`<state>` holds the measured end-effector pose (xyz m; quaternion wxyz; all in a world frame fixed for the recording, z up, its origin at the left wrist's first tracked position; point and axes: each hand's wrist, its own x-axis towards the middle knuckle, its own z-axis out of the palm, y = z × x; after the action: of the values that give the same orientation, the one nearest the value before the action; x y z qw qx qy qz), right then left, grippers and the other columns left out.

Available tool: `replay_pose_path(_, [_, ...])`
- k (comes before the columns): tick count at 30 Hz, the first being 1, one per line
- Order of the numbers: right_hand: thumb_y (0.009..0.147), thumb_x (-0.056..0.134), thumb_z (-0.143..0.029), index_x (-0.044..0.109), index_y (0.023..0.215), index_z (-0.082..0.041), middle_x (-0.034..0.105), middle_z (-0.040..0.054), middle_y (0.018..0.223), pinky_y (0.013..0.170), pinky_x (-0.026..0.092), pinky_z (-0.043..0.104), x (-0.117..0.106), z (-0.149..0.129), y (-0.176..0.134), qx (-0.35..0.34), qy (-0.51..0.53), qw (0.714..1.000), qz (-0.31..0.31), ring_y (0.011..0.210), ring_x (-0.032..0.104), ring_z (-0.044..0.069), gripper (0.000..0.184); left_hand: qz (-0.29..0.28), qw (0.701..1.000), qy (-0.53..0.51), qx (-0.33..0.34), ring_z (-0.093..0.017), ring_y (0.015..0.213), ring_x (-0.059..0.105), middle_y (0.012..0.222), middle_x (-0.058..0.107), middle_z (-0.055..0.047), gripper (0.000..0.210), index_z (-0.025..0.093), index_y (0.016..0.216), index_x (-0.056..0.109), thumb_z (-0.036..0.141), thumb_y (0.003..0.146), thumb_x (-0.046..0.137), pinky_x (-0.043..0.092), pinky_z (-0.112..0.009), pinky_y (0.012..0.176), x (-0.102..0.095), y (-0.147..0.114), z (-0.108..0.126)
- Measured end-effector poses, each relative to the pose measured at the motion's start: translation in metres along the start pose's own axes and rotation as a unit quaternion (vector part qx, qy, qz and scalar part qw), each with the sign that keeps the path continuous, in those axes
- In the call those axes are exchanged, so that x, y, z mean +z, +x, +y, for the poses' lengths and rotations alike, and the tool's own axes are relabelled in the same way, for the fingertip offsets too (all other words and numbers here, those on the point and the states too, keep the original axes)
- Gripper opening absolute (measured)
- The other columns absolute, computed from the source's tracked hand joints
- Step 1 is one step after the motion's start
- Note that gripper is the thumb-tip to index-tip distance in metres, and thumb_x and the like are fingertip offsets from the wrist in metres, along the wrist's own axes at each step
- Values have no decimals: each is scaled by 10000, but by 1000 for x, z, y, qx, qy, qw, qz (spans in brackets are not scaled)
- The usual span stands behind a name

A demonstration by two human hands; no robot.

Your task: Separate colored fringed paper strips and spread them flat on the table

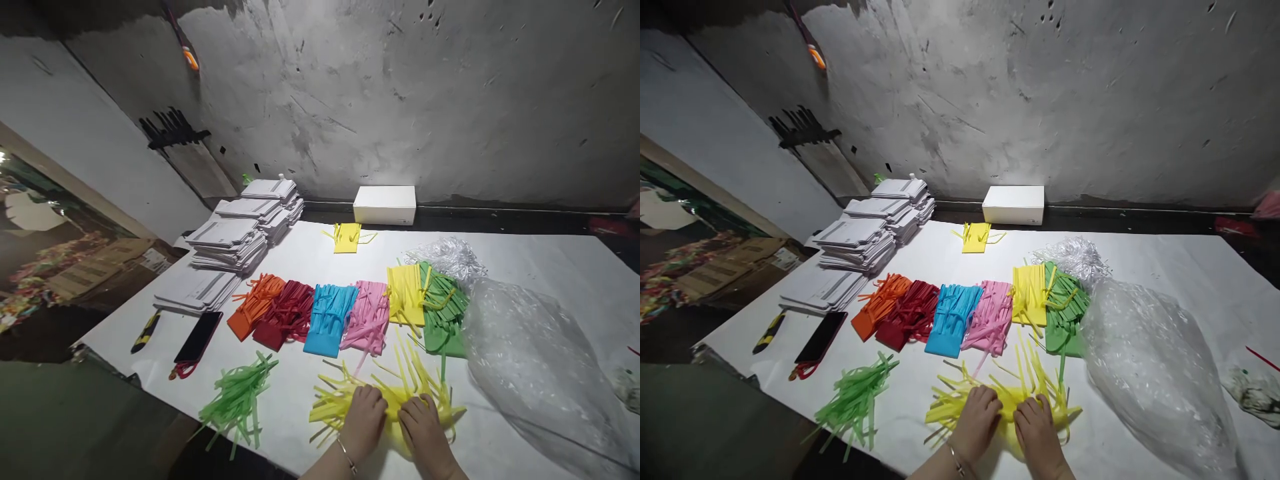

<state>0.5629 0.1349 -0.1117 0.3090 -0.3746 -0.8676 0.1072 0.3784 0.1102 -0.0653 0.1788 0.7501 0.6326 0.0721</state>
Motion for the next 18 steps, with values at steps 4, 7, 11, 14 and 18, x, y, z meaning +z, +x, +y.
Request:
replay_pose_path(4, [896,466,-165,607,914,-257,683,-22,881,1076,224,414,-7,-7,1,-6,8,1000,-13,927,601,171,169,100,989,74,84,-214,860,524,879,632,-30,50,208,836,605,217,883,618,337,-386,823,26,-10,-4])
replay_pose_path(7, [834,527,-152,614,1072,-269,711,-16,1090,1167,60,451,-14,-2,0,-55,-72,995,-34,1126,581,200,279,118,985,82,91,-199,857,525,833,630,-15,103,209,804,601,196,906,601,308,-411,896,37,-12,-11])
replay_pose_path(11, [775,560,-110,630,1088,-280,720,-9,1157,1179,-5,512,-25,15,-7,-30,-181,983,-23,1171,579,248,363,143,983,73,91,-177,870,536,827,643,8,113,208,804,596,189,915,607,276,-417,959,37,-19,-21])
replay_pose_path(14, [786,566,-116,626,1118,-294,664,11,1283,1176,21,537,-31,21,-11,-27,-200,979,-37,1222,551,259,382,129,988,39,70,-172,914,552,883,663,8,81,218,847,616,181,918,604,272,-417,986,35,-23,-25])
replay_pose_path(18, [866,543,-157,655,1024,-319,611,-23,1355,1163,118,499,-25,17,-12,-54,-173,983,-40,1282,507,224,252,79,997,12,14,-177,937,575,913,679,9,94,235,841,657,196,912,610,310,-410,974,30,-20,-23])
